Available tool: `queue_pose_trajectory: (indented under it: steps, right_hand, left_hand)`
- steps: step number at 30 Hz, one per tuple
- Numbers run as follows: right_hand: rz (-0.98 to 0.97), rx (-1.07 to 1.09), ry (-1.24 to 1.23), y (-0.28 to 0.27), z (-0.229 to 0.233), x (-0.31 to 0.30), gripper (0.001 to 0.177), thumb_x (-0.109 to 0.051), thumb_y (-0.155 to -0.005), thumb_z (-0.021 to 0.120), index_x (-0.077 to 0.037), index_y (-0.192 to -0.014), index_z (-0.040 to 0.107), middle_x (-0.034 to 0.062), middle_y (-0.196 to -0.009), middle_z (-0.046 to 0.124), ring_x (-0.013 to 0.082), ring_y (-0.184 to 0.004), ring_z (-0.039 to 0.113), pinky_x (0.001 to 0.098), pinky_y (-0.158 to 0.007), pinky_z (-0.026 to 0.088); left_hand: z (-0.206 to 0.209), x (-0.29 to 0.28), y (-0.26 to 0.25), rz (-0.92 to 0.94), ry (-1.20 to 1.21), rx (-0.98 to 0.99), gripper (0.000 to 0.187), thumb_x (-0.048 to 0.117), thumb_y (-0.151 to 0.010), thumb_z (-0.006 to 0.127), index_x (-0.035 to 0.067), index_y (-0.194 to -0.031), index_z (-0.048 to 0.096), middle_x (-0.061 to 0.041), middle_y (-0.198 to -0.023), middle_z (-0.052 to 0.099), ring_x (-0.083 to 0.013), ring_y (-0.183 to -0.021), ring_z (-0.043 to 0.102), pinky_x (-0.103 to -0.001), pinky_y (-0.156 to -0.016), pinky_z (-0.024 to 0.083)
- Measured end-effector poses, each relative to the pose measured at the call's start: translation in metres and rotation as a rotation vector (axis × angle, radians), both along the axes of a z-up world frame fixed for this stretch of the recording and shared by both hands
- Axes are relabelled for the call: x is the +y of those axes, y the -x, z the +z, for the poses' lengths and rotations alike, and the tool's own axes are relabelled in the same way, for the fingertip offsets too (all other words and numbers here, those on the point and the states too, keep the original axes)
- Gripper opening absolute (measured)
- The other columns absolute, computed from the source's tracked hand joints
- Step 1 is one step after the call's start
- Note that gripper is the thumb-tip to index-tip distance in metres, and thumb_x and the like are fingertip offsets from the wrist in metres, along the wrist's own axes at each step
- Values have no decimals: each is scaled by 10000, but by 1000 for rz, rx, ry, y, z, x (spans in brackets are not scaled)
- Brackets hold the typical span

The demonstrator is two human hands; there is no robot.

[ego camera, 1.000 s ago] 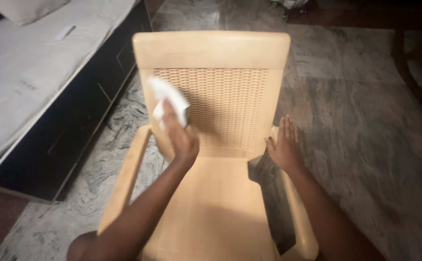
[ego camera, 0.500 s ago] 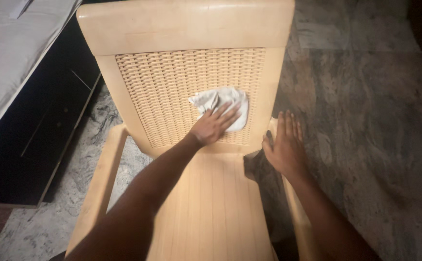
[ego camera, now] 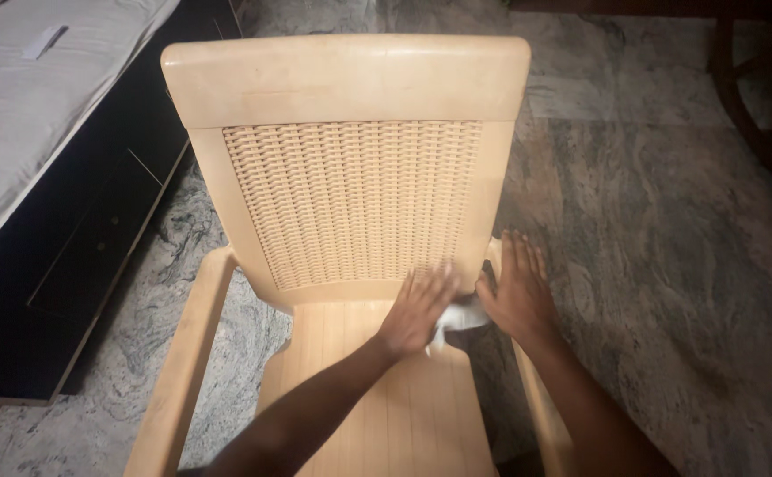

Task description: The person wipes a beige plastic chair with a white cloth. They clean the seat, armrests, and the woven backrest in a bedroom setting.

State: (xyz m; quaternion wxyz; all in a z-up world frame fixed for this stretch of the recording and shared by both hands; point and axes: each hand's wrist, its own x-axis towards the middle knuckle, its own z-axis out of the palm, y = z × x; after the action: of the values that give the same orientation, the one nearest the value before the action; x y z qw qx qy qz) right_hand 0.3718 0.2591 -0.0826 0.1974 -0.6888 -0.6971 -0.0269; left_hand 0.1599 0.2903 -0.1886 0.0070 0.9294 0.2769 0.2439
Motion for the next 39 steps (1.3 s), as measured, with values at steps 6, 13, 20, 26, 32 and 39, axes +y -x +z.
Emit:
queue_pose_trajectory:
  steps: [6, 13, 20, 26, 32, 39]
  right_hand:
    - [14, 53, -83, 1, 6, 3, 742, -262, -894, 620, 76, -1506, 374, 335, -1532, 419, 438, -1486, 344, 526, -1260, 188]
    - [154, 69, -246, -1, 5, -10, 628, -266, -919, 644, 48, -1435, 475, 289, -1457, 520, 429, -1429, 440, 544, -1254, 261]
    - [408, 1771, 359, 105, -35, -27, 466, -236, -992, 614, 52, -1358, 603, 201, -1287, 654, 318, -1186, 609, 448, -1035, 476]
    - [-192, 1731, -196, 181, -22, -8, 423, -61, -886, 679, 19, -1295, 609, 83, -1190, 666, 193, -1055, 645, 344, -915, 530]
    - [133, 571, -764, 107, 57, 65, 354, -265, -1171, 507, -11, -1416, 526, 213, -1662, 477, 385, -1615, 388, 526, -1336, 320]
    - [7, -290, -510, 71, 89, 155, 857, -545, -1057, 564, 50, -1640, 364, 315, -1740, 201, 486, -1616, 138, 724, -1241, -10]
  left_hand:
    - [40, 15, -11, 68, 150, -308, 602, 92, -899, 522, 56, -1499, 492, -184, -1564, 498, -338, -1480, 440, -468, -1249, 318]
    - [66, -57, 44, 345, 1205, -1052, 363, 221, -1107, 500, 23, -1385, 625, -212, -1188, 723, -299, -1053, 725, -388, -926, 561]
    - [129, -77, 113, 321, 1586, -1309, 432, 275, -1053, 487, 52, -1421, 531, -198, -1282, 664, -354, -1083, 675, -458, -871, 568]
    - [147, -21, 159, 612, 268, -311, 596, 350, -1014, 544, 20, -1496, 426, -228, -1459, 505, -371, -1338, 497, -494, -1140, 404]
    - [150, 69, 211, 482, -259, -176, 679, 343, -1038, 557, 3, -1584, 339, -238, -1645, 340, -389, -1545, 293, -549, -1256, 228]
    - [112, 107, 218, 474, -226, -372, 607, 251, -1040, 537, -6, -1560, 357, -253, -1641, 335, -407, -1546, 294, -576, -1262, 228]
